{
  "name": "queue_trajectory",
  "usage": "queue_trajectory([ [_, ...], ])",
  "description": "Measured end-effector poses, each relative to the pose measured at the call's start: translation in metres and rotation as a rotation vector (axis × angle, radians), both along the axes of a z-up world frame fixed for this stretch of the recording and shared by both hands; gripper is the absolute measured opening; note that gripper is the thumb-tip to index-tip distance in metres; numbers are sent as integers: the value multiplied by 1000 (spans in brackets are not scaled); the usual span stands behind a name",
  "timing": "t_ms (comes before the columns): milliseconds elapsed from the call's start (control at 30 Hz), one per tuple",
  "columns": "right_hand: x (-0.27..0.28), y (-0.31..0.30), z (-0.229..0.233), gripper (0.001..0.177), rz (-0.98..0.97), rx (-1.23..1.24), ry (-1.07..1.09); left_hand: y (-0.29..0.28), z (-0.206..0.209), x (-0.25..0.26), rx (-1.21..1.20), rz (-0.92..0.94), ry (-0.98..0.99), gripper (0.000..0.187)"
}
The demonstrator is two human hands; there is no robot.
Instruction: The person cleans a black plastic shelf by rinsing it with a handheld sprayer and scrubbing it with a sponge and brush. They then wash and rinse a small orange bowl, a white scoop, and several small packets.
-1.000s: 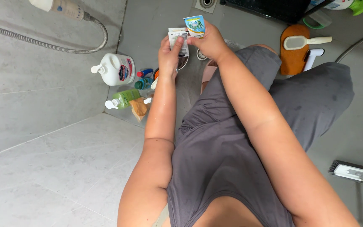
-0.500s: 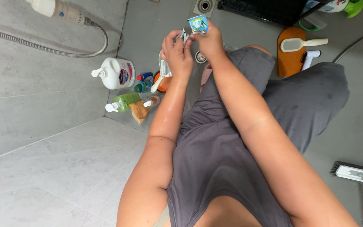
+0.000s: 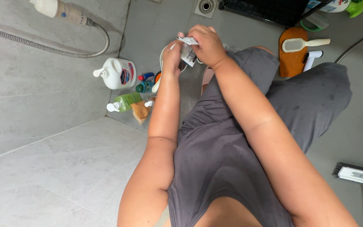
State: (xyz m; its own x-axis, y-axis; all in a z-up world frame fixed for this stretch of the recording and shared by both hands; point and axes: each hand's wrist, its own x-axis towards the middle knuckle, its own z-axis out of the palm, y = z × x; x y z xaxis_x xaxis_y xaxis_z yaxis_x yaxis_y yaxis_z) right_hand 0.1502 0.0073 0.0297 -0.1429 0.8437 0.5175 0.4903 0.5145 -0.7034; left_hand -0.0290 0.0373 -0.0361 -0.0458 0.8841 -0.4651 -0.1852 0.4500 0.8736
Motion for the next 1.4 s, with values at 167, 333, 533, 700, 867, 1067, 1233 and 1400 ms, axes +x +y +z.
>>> queue_trajectory([
  [167,-7,-3,0,17,96,24,-130,0,-14,-8,42,9,3,21],
  [333,-16,-6,-10,18,214,8,-163,8,-55,-28,95,102,-179,17],
  [533,-11,1,-42,22,338,-284,167,24,-42,-75,-73,417,-271,25],
  [700,16,25,-51,38,121,-738,1006,3,-14,-62,130,372,-127,22],
  [867,23,24,-41,55,195,-848,1359,-11,10,-24,693,213,421,33],
  [1067,26,18,-35,45,300,-957,1284,-6,26,3,240,-97,-52,17],
  [1233,12,16,-49,27,239,-549,607,-4,31,7,111,-35,-282,22],
  [1400,7,10,-22,33,-40,-539,166,-11,21,15,112,-25,-228,22],
])
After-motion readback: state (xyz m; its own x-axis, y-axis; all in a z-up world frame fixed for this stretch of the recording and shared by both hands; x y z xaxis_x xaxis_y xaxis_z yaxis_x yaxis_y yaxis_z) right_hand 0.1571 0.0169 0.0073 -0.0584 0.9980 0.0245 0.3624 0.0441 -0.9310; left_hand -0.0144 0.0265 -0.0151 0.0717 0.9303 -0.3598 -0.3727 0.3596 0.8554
